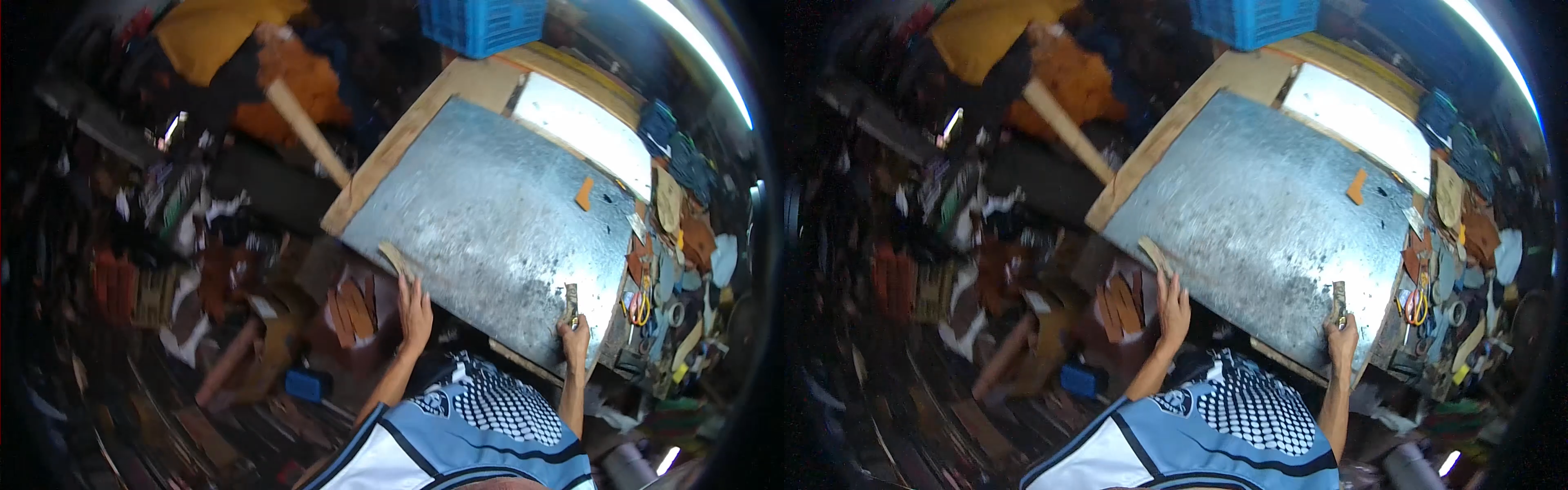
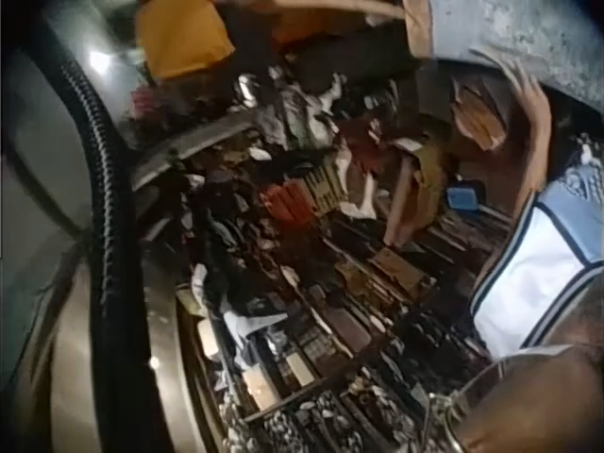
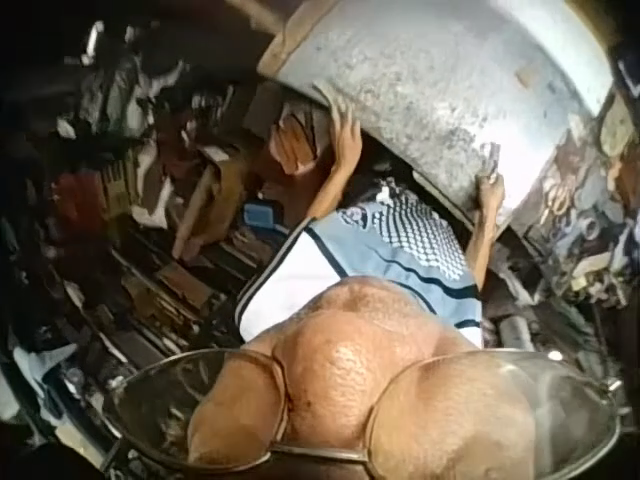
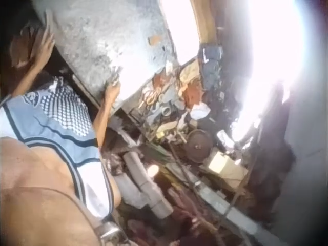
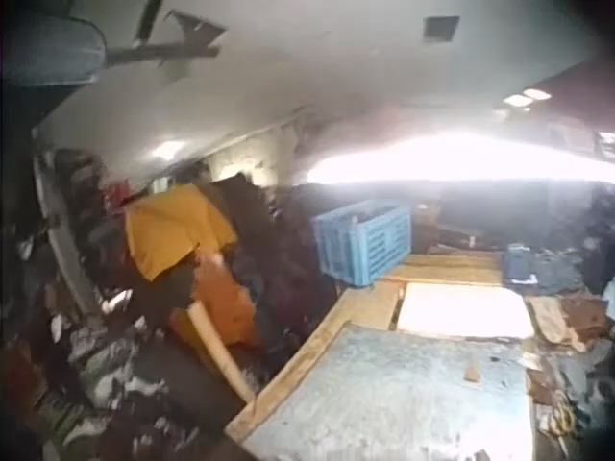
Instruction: The worker is trimming excess material from leather shoe components and applying adhesive to prepare them for assembly.
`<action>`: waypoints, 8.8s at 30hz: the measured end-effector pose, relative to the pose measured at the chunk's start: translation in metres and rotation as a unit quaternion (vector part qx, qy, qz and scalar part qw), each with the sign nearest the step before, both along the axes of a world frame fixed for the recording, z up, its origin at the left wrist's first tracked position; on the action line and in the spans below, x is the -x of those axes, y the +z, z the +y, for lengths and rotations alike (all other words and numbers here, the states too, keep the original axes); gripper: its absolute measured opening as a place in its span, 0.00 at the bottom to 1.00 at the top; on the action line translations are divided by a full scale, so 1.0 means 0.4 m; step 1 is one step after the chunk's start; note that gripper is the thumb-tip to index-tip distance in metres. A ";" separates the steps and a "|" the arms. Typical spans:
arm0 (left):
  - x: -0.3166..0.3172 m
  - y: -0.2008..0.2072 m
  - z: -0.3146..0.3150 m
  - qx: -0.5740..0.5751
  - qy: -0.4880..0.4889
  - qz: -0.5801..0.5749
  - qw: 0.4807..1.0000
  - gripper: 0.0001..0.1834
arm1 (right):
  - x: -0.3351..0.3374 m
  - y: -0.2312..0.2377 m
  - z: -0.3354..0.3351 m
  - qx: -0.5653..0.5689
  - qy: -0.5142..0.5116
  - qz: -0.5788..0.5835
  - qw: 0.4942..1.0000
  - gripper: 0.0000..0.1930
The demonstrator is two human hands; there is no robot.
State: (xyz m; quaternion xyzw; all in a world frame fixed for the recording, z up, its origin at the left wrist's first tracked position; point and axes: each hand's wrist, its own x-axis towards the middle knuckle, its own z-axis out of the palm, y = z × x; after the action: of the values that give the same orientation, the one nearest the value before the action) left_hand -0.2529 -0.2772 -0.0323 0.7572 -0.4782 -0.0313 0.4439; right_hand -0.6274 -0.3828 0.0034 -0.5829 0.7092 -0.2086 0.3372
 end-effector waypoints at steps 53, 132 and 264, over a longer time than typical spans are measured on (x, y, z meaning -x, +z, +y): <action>0.620 0.028 -1.133 -0.300 -0.271 -0.185 0.896 0.21 | 0.441 0.091 0.539 -0.032 -0.435 -0.236 0.868 0.17; -0.304 -0.462 0.284 -0.431 0.307 0.133 0.838 0.34 | -0.324 0.066 -0.039 -0.162 0.012 -0.227 0.960 0.16; -0.393 -0.502 0.255 -0.436 0.170 -0.033 0.883 0.31 | -0.302 0.048 -0.042 -0.141 0.007 -0.225 0.964 0.17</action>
State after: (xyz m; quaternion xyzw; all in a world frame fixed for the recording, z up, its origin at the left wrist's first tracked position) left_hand -0.0958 -0.1752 -0.2331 0.9447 -0.2942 -0.1354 0.0512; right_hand -0.5064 -0.3995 0.0226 -0.4723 0.6332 -0.2295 0.5685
